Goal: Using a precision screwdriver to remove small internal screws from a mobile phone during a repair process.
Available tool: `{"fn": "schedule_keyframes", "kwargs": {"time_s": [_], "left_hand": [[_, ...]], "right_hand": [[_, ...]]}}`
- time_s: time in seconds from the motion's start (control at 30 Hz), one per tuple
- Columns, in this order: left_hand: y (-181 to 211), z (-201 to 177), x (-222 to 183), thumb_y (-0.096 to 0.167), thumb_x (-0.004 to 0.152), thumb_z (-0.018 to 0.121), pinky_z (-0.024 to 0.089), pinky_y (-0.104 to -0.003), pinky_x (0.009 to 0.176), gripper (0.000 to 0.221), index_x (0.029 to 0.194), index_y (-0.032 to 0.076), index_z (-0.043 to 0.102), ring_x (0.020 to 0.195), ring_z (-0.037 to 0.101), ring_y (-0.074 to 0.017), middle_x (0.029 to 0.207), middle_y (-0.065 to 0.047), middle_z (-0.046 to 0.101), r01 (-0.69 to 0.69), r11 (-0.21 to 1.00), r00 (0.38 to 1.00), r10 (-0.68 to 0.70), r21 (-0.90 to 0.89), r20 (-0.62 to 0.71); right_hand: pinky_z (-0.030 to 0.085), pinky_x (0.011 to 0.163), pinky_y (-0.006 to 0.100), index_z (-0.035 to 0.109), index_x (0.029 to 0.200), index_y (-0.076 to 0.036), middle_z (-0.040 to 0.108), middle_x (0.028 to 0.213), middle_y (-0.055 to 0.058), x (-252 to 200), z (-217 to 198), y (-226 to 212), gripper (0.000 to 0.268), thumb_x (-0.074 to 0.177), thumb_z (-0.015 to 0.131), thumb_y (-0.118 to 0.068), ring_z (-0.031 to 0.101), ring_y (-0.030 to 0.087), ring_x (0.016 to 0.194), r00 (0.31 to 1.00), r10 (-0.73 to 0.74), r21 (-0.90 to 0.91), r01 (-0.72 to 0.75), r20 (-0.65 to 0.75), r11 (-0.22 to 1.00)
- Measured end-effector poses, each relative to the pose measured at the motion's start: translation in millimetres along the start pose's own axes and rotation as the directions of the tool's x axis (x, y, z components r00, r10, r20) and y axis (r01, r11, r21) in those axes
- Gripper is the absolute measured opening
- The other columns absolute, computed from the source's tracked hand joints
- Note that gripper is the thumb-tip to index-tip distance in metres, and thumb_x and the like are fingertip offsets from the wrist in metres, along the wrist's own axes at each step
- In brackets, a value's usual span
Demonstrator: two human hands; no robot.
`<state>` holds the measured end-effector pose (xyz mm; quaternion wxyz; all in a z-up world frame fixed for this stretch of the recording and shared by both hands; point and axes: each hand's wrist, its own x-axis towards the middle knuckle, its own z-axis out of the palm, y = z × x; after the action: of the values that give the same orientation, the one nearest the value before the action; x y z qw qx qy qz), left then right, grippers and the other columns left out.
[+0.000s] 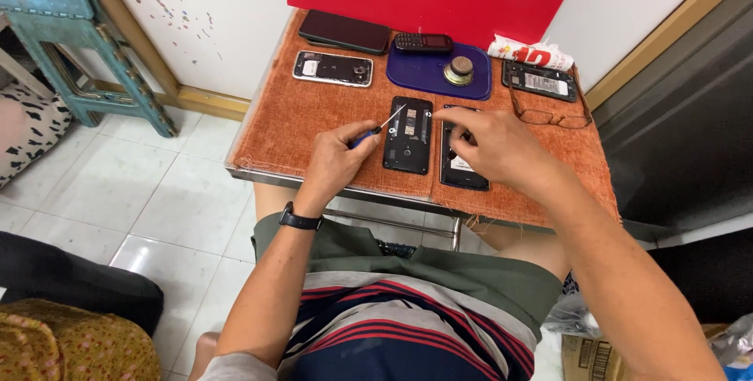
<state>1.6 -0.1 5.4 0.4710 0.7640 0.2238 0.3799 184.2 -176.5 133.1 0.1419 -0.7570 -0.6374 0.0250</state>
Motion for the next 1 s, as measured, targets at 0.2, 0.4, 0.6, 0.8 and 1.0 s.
{"fn": "schedule_keyframes", "kwargs": {"time_s": [0.2, 0.4, 0.6, 0.8, 1.0], "left_hand": [[-2, 3, 2, 0.017, 0.090, 0.080, 0.059, -0.043, 0.082, 0.027, 0.116, 0.015, 0.080, 0.099, 0.075, -0.0319, 0.097, -0.016, 0.079, -0.001, 1.000, 1.000, 0.001, -0.001, -0.001], [0, 0, -1, 0.017, 0.090, 0.079, 0.060, -0.043, 0.083, 0.027, 0.117, 0.016, 0.080, 0.097, 0.076, -0.0316, 0.096, -0.015, 0.079, 0.034, 0.999, 0.999, -0.034, 0.005, 0.003], [7, 1, -1, 0.017, 0.088, 0.081, 0.060, -0.045, 0.081, 0.028, 0.116, 0.014, 0.081, 0.098, 0.075, -0.0346, 0.096, -0.018, 0.079, 0.044, 0.999, 0.999, -0.043, 0.029, -0.019], [12, 0, -1, 0.016, 0.090, 0.081, 0.059, -0.046, 0.082, 0.027, 0.116, 0.012, 0.080, 0.098, 0.075, -0.0358, 0.100, -0.019, 0.078, 0.047, 0.999, 0.999, -0.047, 0.011, 0.013], [9, -1, -1, 0.015, 0.091, 0.080, 0.059, -0.047, 0.084, 0.027, 0.117, 0.011, 0.080, 0.098, 0.075, -0.0382, 0.102, -0.020, 0.078, 0.036, 0.999, 0.999, -0.036, 0.002, 0.029]], "right_hand": [[0.061, 0.070, 0.042, 0.070, 0.133, -0.016, 0.079, 0.085, 0.013, -4, 13, 17, 0.040, 0.093, 0.067, -0.011, 0.076, 0.031, 0.077, 1.000, -0.003, -0.046, 0.002, -0.004, 0.999], [0.062, 0.073, 0.044, 0.066, 0.139, -0.016, 0.080, 0.094, 0.015, -11, -3, -9, 0.049, 0.093, 0.064, -0.003, 0.077, 0.034, 0.083, 0.999, 0.002, 0.073, -0.006, 0.052, 0.997], [0.063, 0.069, 0.038, 0.072, 0.132, -0.018, 0.080, 0.092, 0.012, -7, 17, 19, 0.036, 0.097, 0.067, -0.013, 0.078, 0.029, 0.080, 0.999, 0.020, -0.035, -0.022, -0.035, 0.999], [0.063, 0.077, 0.046, 0.066, 0.140, -0.012, 0.079, 0.100, 0.018, -16, -2, -8, 0.052, 0.089, 0.066, 0.001, 0.075, 0.037, 0.092, 0.997, 0.044, 0.150, -0.053, 0.064, 0.987], [0.061, 0.068, 0.034, 0.068, 0.136, -0.020, 0.077, 0.083, 0.011, -7, 15, 19, 0.039, 0.098, 0.065, -0.012, 0.072, 0.023, 0.066, 0.999, 0.043, 0.025, -0.043, -0.031, 0.999]]}}
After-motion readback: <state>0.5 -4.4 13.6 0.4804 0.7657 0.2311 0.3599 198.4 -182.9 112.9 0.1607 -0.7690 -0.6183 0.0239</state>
